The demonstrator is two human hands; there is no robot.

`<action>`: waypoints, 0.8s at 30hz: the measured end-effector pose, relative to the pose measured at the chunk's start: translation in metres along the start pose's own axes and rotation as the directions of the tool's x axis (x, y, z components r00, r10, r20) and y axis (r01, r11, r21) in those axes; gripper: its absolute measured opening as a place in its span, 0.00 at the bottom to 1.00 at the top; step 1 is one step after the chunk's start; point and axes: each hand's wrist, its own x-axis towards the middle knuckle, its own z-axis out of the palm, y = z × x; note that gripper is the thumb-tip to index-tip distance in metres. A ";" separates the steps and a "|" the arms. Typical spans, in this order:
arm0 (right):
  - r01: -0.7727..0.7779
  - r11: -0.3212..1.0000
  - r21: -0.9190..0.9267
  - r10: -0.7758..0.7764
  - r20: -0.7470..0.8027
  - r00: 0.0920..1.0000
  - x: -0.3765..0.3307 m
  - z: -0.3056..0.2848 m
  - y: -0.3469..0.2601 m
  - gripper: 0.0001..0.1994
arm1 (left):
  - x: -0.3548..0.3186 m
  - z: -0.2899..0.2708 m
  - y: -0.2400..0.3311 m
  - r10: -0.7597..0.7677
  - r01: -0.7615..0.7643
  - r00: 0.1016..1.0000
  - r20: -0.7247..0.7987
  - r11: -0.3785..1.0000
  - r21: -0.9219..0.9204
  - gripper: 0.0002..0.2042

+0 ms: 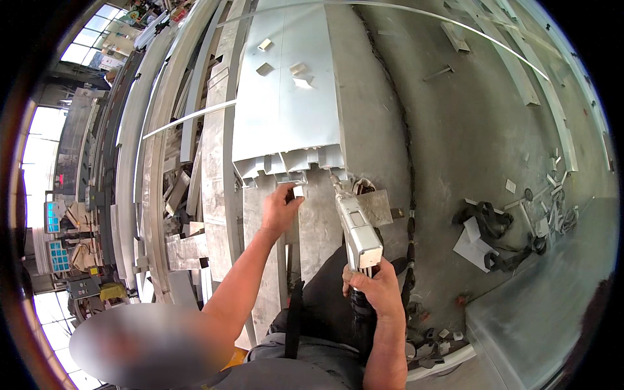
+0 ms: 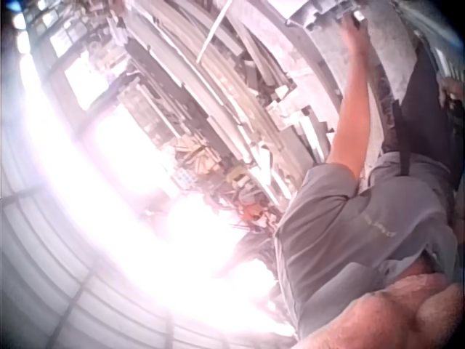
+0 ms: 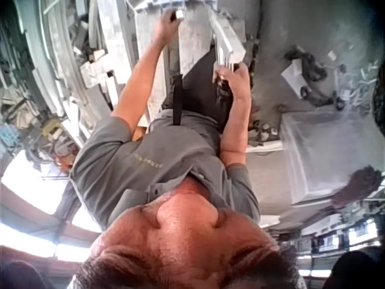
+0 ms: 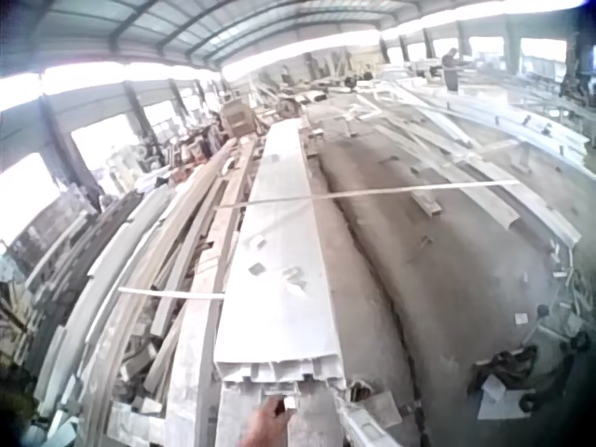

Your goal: The person welds metal frame components using a handheld welding torch. They position small metal pieces, then apply the torch to create welds along the seams of the frame, producing bright sparks and smoke.

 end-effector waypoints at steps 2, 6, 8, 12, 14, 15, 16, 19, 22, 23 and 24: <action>-0.002 1.000 0.016 0.002 0.013 1.000 0.001 0.002 0.000 0.31 | 0.007 0.001 -0.006 0.026 -0.032 0.999 0.048 0.993 0.113 0.16; 0.005 0.999 0.054 -0.007 0.037 0.999 0.002 -0.002 0.002 0.26 | 0.018 0.011 -0.015 0.149 -0.167 0.984 0.097 0.961 0.222 0.14; -0.003 0.998 0.059 0.001 0.038 0.999 0.003 -0.005 0.004 0.24 | 0.017 0.017 -0.015 0.138 -0.158 0.986 0.090 0.949 0.272 0.14; -0.038 0.998 0.045 0.037 0.015 0.999 0.004 -0.008 0.001 0.22 | 0.021 0.023 -0.009 0.124 -0.150 0.988 0.096 0.928 0.342 0.14; -0.038 0.998 0.052 0.038 0.014 0.999 0.005 -0.009 0.000 0.22 | 0.026 0.023 -0.008 0.077 -0.117 0.990 0.115 0.908 0.402 0.14; -0.031 0.998 0.061 0.030 0.018 0.999 0.006 -0.010 0.000 0.22 | 0.027 0.022 -0.005 0.053 -0.102 0.991 0.125 0.896 0.431 0.14; -0.024 0.997 0.071 0.022 0.023 0.999 0.006 -0.011 0.000 0.22 | 0.026 0.024 -0.001 0.052 -0.093 0.993 0.102 0.887 0.453 0.13; -0.042 0.996 0.083 0.043 -0.004 0.999 0.005 -0.013 -0.003 0.22 | 0.020 0.030 0.004 0.073 -0.067 0.997 0.005 0.880 0.470 0.10; -0.030 0.996 0.088 0.029 0.015 0.999 0.006 -0.017 0.000 0.22 | 0.016 0.036 0.007 0.036 -0.001 0.996 -0.075 0.905 0.425 0.10; -0.028 0.996 0.088 0.027 0.010 1.000 0.006 -0.019 0.001 0.22 | 0.020 0.037 0.010 -0.034 0.058 0.998 -0.061 0.896 0.440 0.11; -0.024 0.996 0.088 0.023 0.010 1.000 0.007 -0.019 0.001 0.22 | 0.025 0.035 0.015 -0.102 0.115 0.993 -0.053 0.882 0.457 0.12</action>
